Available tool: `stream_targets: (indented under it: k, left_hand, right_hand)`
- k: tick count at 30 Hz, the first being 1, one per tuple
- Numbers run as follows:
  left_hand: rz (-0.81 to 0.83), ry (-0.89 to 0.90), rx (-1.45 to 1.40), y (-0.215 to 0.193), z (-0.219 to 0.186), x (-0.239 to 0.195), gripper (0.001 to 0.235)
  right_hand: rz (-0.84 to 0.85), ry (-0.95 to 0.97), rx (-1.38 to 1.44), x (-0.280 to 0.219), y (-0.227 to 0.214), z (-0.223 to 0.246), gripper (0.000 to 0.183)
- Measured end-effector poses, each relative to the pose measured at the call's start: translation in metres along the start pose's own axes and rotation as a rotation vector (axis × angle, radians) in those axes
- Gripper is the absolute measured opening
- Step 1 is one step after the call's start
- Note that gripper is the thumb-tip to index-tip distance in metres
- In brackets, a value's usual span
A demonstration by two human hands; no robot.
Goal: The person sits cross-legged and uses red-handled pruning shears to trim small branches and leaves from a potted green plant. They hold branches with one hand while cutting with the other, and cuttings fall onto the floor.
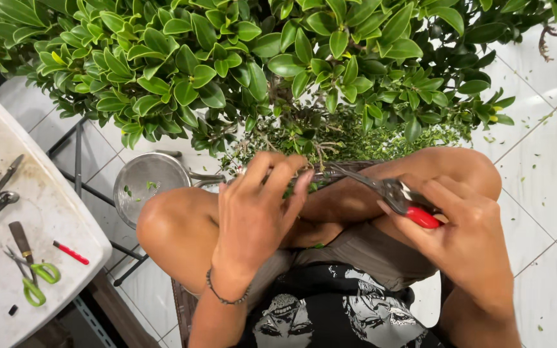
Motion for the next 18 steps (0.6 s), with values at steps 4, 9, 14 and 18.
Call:
stream_targets:
  k: [4, 9, 14, 18]
  left_hand:
    - [-0.141, 0.096, -0.115, 0.010, 0.007, -0.017, 0.021]
    - [-0.276, 0.094, -0.294, 0.018, 0.005, -0.021, 0.011]
    - [-0.369, 0.028, -0.319, 0.031, 0.004, -0.024, 0.011]
    - [-0.421, -0.048, -0.317, 0.037, 0.005, -0.026, 0.016]
  right_hand:
    - [0.007, -0.098, -0.270, 0.011, -0.002, 0.005, 0.041]
    - [0.102, -0.257, -0.478, 0.031, -0.008, 0.015, 0.062]
    - [0.171, -0.287, -0.698, 0.038, -0.011, 0.019, 0.063]
    - [0.144, -0.328, -0.748, 0.039, -0.011, 0.020, 0.054]
Point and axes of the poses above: each hand's wrist, its own x-axis towards the middle knuckle, its own y-axis out of the palm, z = x × y, the point moved 5 cm from there along x, towards the middle knuckle, and after that the axes turned 15 degrees about -y, right-handed, at the moved point
